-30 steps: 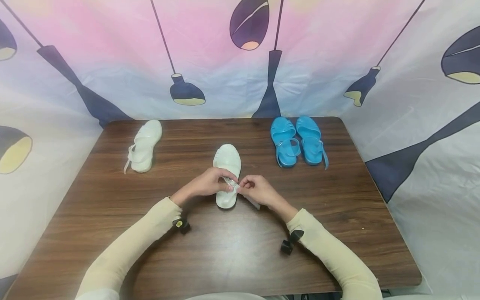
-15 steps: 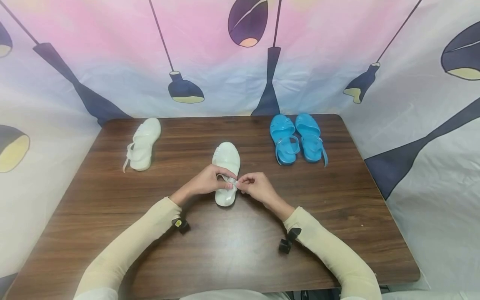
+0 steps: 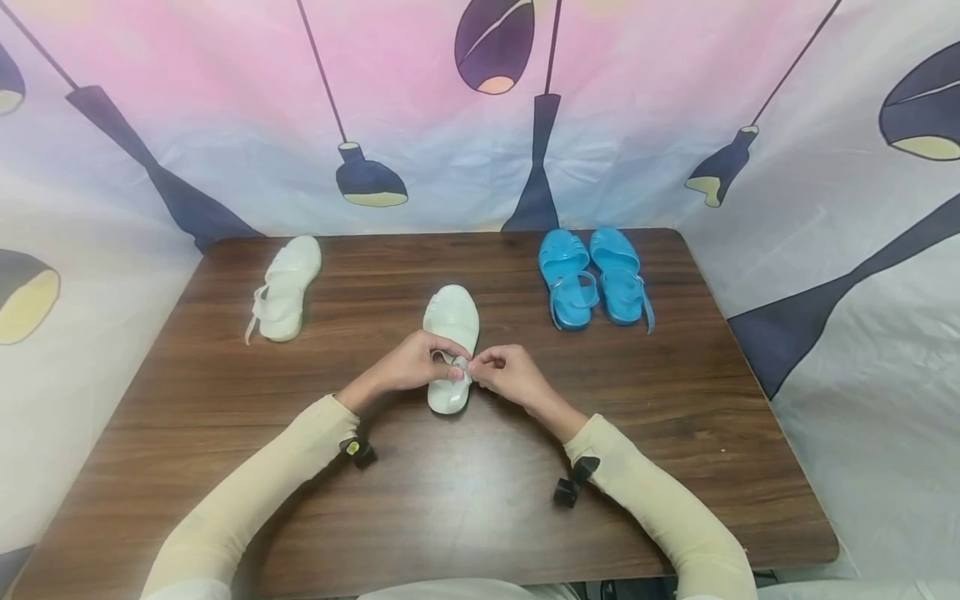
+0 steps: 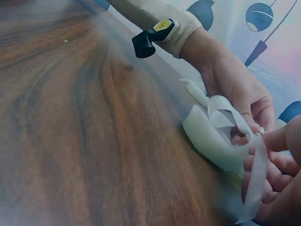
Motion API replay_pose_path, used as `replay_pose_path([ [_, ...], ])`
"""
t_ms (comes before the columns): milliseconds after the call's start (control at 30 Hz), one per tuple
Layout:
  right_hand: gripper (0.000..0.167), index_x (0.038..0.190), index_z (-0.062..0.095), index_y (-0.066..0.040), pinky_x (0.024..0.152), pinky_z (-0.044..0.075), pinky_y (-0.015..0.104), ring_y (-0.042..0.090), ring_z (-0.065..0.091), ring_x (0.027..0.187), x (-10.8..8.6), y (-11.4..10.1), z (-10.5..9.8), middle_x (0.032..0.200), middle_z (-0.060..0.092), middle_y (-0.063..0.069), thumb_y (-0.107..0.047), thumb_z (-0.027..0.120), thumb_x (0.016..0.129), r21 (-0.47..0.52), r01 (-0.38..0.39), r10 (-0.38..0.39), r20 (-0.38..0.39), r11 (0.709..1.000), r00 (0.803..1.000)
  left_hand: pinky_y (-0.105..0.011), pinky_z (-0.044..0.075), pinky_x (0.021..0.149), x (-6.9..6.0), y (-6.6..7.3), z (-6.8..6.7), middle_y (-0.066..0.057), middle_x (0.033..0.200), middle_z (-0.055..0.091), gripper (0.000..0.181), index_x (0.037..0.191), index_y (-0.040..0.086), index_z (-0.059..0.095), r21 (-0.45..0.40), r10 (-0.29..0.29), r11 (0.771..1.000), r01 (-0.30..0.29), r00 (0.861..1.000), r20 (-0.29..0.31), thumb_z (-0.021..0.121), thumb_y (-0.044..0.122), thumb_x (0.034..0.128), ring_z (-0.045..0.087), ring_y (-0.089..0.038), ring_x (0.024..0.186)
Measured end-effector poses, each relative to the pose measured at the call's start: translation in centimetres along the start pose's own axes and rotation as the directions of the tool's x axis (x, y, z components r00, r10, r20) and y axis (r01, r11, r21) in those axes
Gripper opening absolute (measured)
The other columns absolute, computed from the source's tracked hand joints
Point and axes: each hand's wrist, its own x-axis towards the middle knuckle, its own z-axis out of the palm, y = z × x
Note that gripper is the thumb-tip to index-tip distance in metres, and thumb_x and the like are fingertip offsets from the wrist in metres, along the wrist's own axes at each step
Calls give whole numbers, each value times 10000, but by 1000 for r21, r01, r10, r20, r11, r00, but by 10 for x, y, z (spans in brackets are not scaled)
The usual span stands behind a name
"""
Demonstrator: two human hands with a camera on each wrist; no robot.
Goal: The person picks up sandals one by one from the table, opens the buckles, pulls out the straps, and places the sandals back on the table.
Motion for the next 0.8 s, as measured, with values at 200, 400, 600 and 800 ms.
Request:
replay_pose_path([
  [200, 176, 970, 753, -71, 675, 535, 286, 181, 639, 757, -5, 3, -1, 824, 722, 66, -243, 746, 933, 19, -65, 64, 26, 998, 998, -283, 525, 840, -2, -1, 1, 29, 1043, 771, 235, 1111, 119, 788, 23, 18, 1000, -18, 1000, 6, 820, 149, 879, 641, -97, 943],
  [400, 180, 984, 758, -73, 611, 494, 286, 175, 600, 706, -4, 0, 1, 826, 717, 60, -245, 755, 932, -17, -58, 58, -7, 998, 998, -298, 532, 859, 0, -2, 0, 0, 1063, 772, 251, 1128, 95, 778, -19, 13, 1000, -13, 1000, 9, 813, 147, 884, 653, -118, 958],
  [600, 203, 1003, 755, -49, 489, 417, 274, 155, 515, 572, 1, -2, 3, 804, 709, 66, -238, 760, 930, -8, -45, 45, -27, 999, 999, -309, 542, 884, 1, -3, -1, -3, 1060, 773, 257, 1127, 93, 776, -26, 11, 1000, -10, 1000, 24, 818, 145, 879, 665, -124, 983],
  [800, 211, 1002, 761, -63, 571, 475, 277, 165, 583, 659, 0, 1, 1, 821, 727, 57, -258, 764, 923, 17, -55, 55, -14, 998, 998, -299, 535, 883, 1, -5, -1, 18, 1049, 771, 240, 1117, 106, 781, 3, 19, 1000, -19, 999, 28, 815, 151, 884, 654, -107, 978],
])
